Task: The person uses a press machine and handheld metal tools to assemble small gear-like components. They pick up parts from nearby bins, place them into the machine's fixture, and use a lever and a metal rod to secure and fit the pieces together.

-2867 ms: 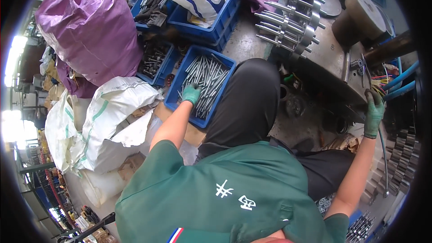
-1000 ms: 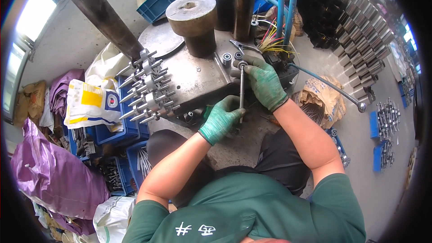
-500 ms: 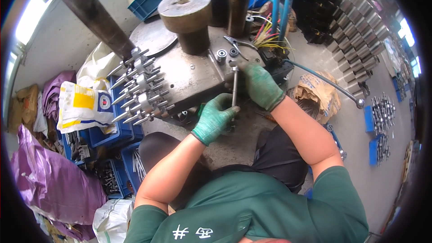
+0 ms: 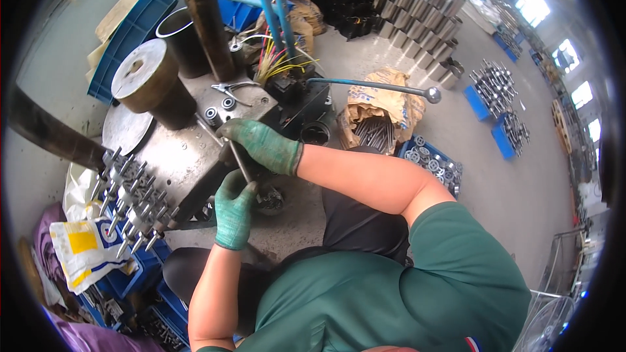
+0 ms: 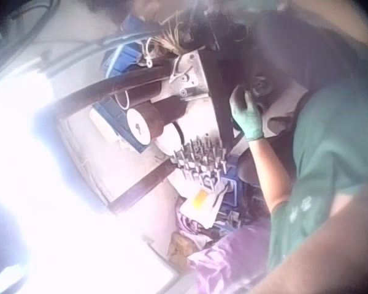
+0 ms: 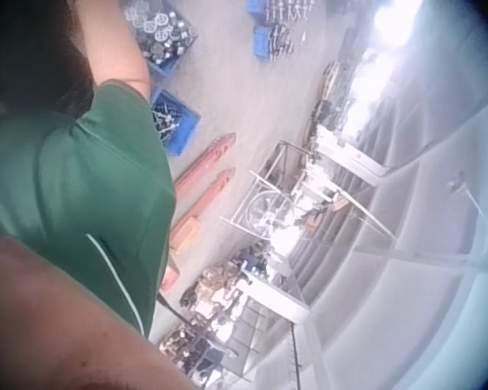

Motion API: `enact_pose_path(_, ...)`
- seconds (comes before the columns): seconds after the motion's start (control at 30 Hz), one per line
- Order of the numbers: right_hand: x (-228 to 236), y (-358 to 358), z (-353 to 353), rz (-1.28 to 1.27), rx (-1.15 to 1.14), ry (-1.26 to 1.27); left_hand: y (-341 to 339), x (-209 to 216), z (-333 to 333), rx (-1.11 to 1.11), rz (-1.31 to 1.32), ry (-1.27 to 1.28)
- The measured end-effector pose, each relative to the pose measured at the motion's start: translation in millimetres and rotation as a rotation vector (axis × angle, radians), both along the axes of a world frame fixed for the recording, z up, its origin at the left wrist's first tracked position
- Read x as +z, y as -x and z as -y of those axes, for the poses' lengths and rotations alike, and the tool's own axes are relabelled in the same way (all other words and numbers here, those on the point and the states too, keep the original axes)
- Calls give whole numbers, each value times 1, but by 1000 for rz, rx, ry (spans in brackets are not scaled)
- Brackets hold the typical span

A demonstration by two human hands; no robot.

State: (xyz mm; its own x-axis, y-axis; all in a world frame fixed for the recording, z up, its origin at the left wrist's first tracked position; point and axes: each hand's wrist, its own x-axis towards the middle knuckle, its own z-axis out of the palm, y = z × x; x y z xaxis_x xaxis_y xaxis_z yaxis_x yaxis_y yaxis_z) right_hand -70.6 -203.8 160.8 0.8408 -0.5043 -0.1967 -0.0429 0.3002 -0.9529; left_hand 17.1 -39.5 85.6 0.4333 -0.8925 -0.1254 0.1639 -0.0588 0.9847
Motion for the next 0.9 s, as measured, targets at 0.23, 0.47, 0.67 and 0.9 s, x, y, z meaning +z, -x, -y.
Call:
enact_pose_path(0.23, -8, 0, -12, 43, 101, -77, -13, -5, 5, 87, 52, 61)
enact_pose_path(0.47, 2, 47, 65, 470, -161, 1329, -18, -8, 9, -108, 144, -41)
enact_pose_path(0.67, 19, 219, 62, -95, -423, 1103, 0, -10, -4, -298, 415, -82)
enact_pose_path(0.9, -170, 436, -1, -729, -934, 260, -3, -28, -8, -411, 453, -190)
